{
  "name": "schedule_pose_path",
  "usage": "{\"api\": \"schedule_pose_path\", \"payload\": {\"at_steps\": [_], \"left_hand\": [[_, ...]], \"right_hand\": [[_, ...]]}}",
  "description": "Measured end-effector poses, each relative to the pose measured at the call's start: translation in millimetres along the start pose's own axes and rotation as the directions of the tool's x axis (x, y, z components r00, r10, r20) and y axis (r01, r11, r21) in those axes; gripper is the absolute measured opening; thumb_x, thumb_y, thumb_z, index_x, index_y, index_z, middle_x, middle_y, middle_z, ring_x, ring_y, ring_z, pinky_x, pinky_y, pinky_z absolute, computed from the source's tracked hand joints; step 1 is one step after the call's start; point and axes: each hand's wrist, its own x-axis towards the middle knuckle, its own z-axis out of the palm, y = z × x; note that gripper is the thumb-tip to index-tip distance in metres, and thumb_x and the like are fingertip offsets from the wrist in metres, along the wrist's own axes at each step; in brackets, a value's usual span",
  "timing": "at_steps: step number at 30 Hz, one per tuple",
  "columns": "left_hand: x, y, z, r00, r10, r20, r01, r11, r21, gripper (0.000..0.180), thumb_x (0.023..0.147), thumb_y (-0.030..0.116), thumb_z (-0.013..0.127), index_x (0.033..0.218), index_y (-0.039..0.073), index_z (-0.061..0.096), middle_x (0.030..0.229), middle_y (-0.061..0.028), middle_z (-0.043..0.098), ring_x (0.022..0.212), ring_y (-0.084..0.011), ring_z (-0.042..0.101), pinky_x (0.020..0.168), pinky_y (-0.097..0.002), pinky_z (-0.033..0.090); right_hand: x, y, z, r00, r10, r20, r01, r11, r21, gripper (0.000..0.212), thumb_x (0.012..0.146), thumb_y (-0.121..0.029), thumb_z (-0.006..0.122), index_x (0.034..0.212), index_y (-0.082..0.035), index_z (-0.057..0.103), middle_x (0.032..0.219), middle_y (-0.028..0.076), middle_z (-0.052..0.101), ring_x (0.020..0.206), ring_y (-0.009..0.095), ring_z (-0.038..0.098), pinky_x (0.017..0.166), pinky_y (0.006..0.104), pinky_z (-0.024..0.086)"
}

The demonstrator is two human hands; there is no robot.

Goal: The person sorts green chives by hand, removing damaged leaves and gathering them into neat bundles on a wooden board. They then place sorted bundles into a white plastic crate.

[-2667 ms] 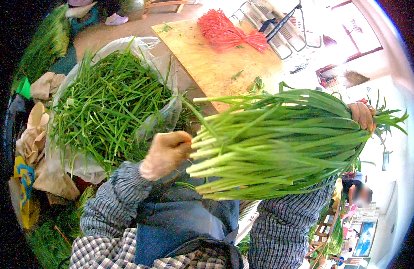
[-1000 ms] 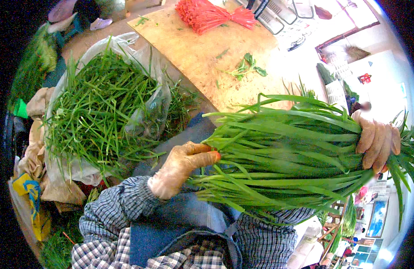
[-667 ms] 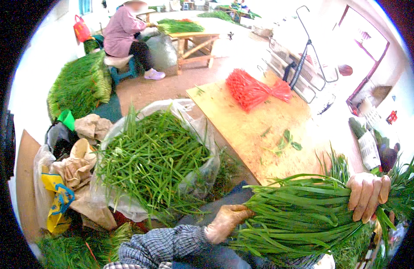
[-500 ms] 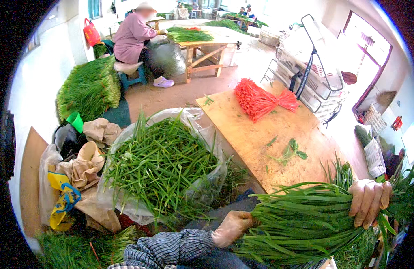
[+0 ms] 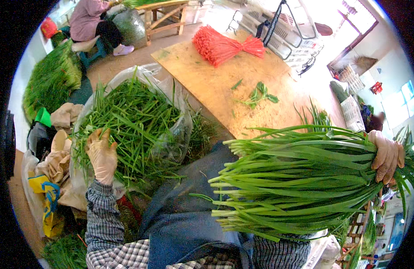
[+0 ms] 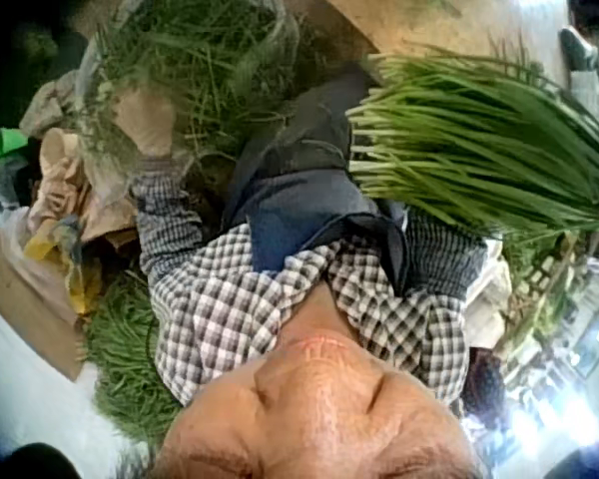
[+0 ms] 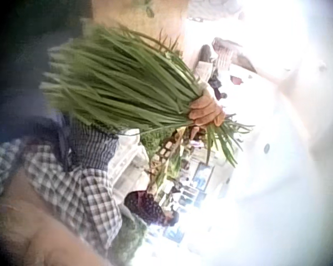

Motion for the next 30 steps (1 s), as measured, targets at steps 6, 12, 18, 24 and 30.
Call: {"api": "schedule_pose_path", "payload": {"at_steps": [6, 12, 18, 24, 30], "left_hand": [[2.7, 134.7, -32.2, 0.839, 0.466, 0.283, 0.128, 0.336, -0.933, 0.020, 0.077, 0.014, 0.065, 0.093, 0.001, 0.065, 0.091, -0.0136, 0.063, 0.087, -0.0253, 0.058, 0.079, -0.0335, 0.046], [-19.6, 188.3, -37.6, 0.644, 0.684, 0.344, 0.493, -0.027, -0.870, 0.044, 0.080, 0.016, 0.064, 0.118, -0.001, 0.049, 0.112, -0.0165, 0.056, 0.104, -0.0234, 0.053, 0.089, -0.0303, 0.040], [-34.9, 188.0, -36.5, 0.785, 0.556, 0.274, 0.322, 0.012, -0.947, 0.027, 0.077, 0.009, 0.062, 0.102, -0.001, 0.057, 0.086, -0.0174, 0.061, 0.080, -0.0275, 0.060, 0.071, -0.0335, 0.047], [-31.4, 191.7, -36.7, 0.795, 0.512, 0.326, 0.146, 0.360, -0.922, 0.025, 0.072, 0.003, 0.056, 0.096, 0.000, 0.055, 0.079, -0.0173, 0.059, 0.069, -0.0335, 0.059, 0.060, -0.0388, 0.048], [-34.3, 182.1, -33.9, 0.871, 0.418, 0.259, 0.018, 0.499, -0.866, 0.035, 0.066, 0.000, 0.057, 0.101, 0.001, 0.053, 0.083, -0.0179, 0.059, 0.069, -0.0340, 0.059, 0.061, -0.0395, 0.049]], "right_hand": [[2.0, -9.7, 16.1, 0.998, -0.059, 0.000, 0.059, 0.998, 0.025, 0.014, 0.085, -0.012, 0.050, 0.094, 0.000, 0.049, 0.079, 0.012, 0.064, 0.065, 0.022, 0.062, 0.054, 0.0318, 0.047], [4.9, -25.2, 19.4, 0.997, -0.074, -0.004, 0.074, 0.996, 0.048, 0.013, 0.086, -0.013, 0.048, 0.091, 0.000, 0.049, 0.075, 0.013, 0.065, 0.060, 0.022, 0.062, 0.051, 0.0297, 0.047], [-6.3, 2.8, 36.6, 0.971, -0.197, -0.135, 0.193, 0.980, -0.046, 0.017, 0.087, -0.015, 0.050, 0.092, 0.001, 0.049, 0.072, 0.010, 0.065, 0.057, 0.021, 0.061, 0.048, 0.0263, 0.046], [9.8, -4.5, 41.4, 0.998, -0.033, -0.057, 0.030, 0.998, -0.046, 0.015, 0.087, -0.014, 0.049, 0.091, -0.001, 0.051, 0.071, 0.010, 0.065, 0.057, 0.019, 0.062, 0.049, 0.0257, 0.046], [12.2, 4.2, 42.4, 1.000, 0.021, -0.002, -0.021, 0.999, -0.026, 0.012, 0.085, -0.013, 0.051, 0.089, -0.002, 0.053, 0.070, 0.010, 0.065, 0.056, 0.019, 0.062, 0.051, 0.0256, 0.046]]}}
